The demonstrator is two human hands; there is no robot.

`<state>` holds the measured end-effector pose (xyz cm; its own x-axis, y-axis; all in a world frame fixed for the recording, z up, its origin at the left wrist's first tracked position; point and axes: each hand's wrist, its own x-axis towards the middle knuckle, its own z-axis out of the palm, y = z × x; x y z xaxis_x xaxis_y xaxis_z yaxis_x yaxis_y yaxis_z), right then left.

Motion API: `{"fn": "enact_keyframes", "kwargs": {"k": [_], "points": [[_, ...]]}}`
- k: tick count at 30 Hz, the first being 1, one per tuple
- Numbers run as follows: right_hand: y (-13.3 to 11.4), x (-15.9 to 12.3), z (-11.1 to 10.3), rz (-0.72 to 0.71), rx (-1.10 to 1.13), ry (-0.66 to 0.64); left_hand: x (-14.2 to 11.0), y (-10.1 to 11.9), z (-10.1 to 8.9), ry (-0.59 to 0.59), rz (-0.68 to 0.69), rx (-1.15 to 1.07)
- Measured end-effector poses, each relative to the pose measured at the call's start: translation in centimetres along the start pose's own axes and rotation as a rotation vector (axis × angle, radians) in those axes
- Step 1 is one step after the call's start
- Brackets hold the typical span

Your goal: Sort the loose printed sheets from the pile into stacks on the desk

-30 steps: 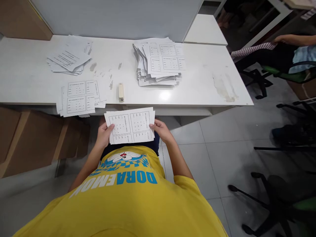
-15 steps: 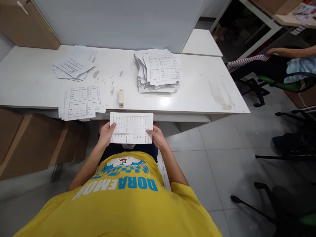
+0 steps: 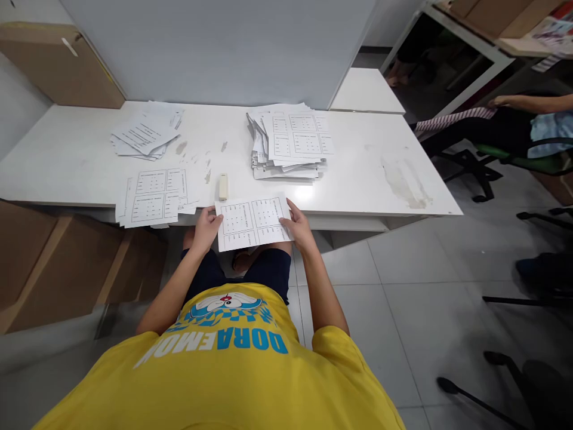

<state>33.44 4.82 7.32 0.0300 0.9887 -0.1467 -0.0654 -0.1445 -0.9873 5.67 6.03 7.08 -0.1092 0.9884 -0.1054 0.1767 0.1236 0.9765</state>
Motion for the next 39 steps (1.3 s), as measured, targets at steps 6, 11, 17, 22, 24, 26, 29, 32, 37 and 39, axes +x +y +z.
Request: {"fn": "enact_keyframes", "kwargs": {"k": [6,11,17,22,24,26,29,32,37,39], "points": [[-0.3,0.0,-0.5,0.024,-0.039,0.015,0.7,1.1,-0.1,0.057,0.112,0.36],[-0.8,-0.6,-0.5,0.021,-0.044,0.009,0.5,1.3,0.2,0.07,0.098,0.355],[-1.1,-0.4,-0.5,0.018,-0.014,0.026,0.7,0.9,0.7,0.101,0.087,0.247],[-1.0,-0.2,-0.5,0.004,-0.004,0.048,0.7,1.4,0.7,0.149,0.203,0.415],[-1.1,-0.2,-0.5,0.006,0.0,0.064,0.7,1.9,0.6,0.185,0.275,0.536],[-1.2,-0.2,-0.5,0.015,0.006,0.069,0.9,2.3,0.4,0.197,0.386,0.627],[-1.3,-0.2,-0.5,0.029,0.028,0.064,1.6,2.5,0.0,0.068,0.572,0.702],[-1.0,-0.1,-0.4,0.029,0.055,0.082,2.2,2.4,-0.4,-0.065,0.643,0.742],[0.0,0.0,-0.2,-0.003,0.013,0.095,2.6,1.8,-0.6,-0.086,0.616,0.776],[0.2,0.0,-0.2,0.007,0.001,0.09,2.6,1.6,-0.5,-0.081,0.617,0.778]]}}
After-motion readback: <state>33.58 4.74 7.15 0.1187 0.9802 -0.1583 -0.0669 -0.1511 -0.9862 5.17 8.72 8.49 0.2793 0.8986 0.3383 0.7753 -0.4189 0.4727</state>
